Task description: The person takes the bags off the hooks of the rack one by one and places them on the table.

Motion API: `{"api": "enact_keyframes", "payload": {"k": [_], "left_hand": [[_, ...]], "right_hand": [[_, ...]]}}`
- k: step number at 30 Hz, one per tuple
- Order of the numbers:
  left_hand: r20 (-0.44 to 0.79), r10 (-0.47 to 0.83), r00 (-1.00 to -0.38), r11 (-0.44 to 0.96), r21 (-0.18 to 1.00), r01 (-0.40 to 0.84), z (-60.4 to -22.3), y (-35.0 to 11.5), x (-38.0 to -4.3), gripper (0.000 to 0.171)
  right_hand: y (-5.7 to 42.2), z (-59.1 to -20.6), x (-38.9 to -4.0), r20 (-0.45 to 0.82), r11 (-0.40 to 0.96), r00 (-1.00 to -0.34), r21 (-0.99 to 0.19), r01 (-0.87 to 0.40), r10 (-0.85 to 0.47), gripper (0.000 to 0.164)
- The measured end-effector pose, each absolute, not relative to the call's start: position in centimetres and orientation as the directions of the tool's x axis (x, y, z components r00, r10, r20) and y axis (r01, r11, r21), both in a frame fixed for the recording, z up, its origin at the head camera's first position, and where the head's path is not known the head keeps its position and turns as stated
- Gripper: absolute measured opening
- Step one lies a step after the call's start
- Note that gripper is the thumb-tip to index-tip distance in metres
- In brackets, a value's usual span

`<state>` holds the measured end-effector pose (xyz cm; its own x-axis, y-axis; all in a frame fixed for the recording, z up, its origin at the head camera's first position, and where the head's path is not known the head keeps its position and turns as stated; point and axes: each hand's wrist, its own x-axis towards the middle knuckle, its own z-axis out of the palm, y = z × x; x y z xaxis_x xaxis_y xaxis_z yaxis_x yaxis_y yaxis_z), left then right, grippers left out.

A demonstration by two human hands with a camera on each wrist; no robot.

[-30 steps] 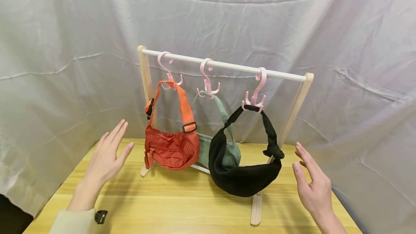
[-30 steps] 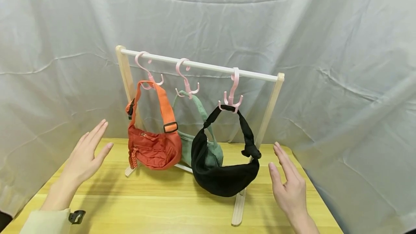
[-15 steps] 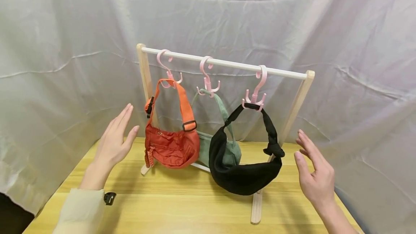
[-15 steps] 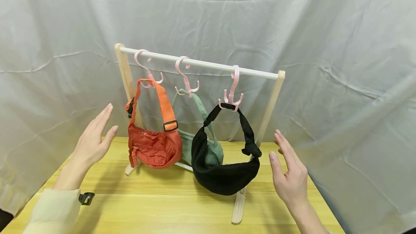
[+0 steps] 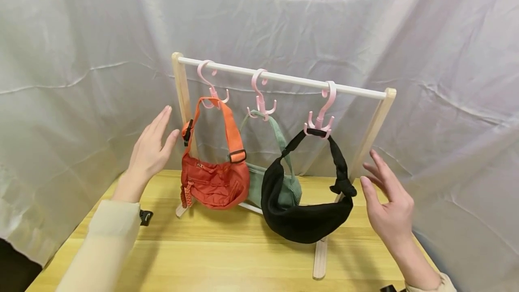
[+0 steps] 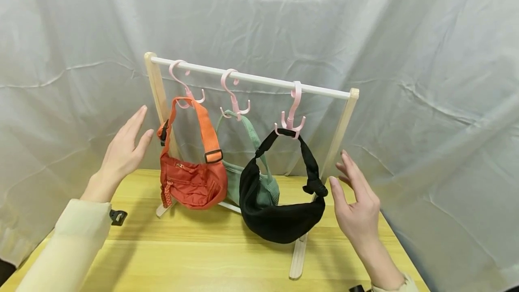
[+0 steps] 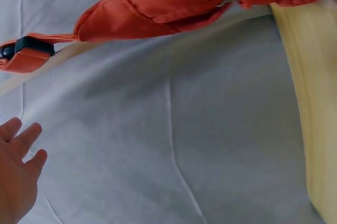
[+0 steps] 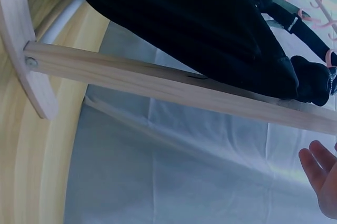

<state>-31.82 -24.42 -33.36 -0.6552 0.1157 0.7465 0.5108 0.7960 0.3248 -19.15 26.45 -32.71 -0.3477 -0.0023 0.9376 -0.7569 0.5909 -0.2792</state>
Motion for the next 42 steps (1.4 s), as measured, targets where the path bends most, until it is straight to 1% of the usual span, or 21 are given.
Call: {"api": "enact_keyframes", "payload": {"k": [2,7,13,17,20,25,29,31,37,42], "left_hand": [[0.737,0.101,-0.669,0.793,0.346,0.501,-33.0,-24.2,-32.3,0.063],[0.727,0.071,-0.683,0.784,0.383,0.489,-32.3,-23.7,-33.4,0.064],[0.753,0.049,-0.656,0.773,0.387,0.502,-32.6,-23.1,-34.5,0.061],[0.8,0.006,-0.601,0.762,0.385,0.52,-33.0,-22.6,-34.7,0.06],[0.843,-0.027,-0.537,0.748,0.374,0.549,-33.4,-22.1,-35.0,0.059],[0.9,-0.079,-0.429,0.713,0.352,0.606,-33.8,-21.4,-35.5,0.06],[0.922,-0.11,-0.372,0.668,0.345,0.659,-34.0,-20.9,-35.8,0.058],[0.924,-0.124,-0.361,0.648,0.351,0.676,-34.0,-20.8,-36.0,0.056],[0.921,-0.14,-0.364,0.635,0.366,0.681,-34.0,-20.7,-36.0,0.054],[0.921,-0.16,-0.355,0.612,0.375,0.697,-34.0,-20.6,-36.0,0.053]], "right_hand": [[26.5,-32.8,-19.5,0.94,0.588,-0.34,-0.279,-0.759,0.006,0.046],[26.4,-33.1,-20.3,0.955,0.574,-0.296,-0.252,-0.779,0.018,0.046],[26.1,-33.3,-20.7,0.961,0.582,-0.275,-0.242,-0.777,0.033,0.046],[26.3,-33.7,-21.2,0.965,0.585,-0.257,-0.235,-0.777,0.046,0.044],[26.5,-34.1,-21.6,0.967,0.585,-0.249,-0.233,-0.776,0.055,0.044],[26.8,-34.7,-22.1,0.964,0.59,-0.256,-0.249,-0.768,0.074,0.049],[26.8,-34.9,-22.5,0.964,0.585,-0.248,-0.254,-0.77,0.092,0.052],[26.7,-35.0,-22.6,0.964,0.582,-0.245,-0.258,-0.771,0.102,0.053],[26.4,-35.1,-22.5,0.959,0.583,-0.257,-0.277,-0.764,0.119,0.061],[26.6,-35.2,-22.8,0.961,0.582,-0.252,-0.272,-0.766,0.118,0.06]]}}
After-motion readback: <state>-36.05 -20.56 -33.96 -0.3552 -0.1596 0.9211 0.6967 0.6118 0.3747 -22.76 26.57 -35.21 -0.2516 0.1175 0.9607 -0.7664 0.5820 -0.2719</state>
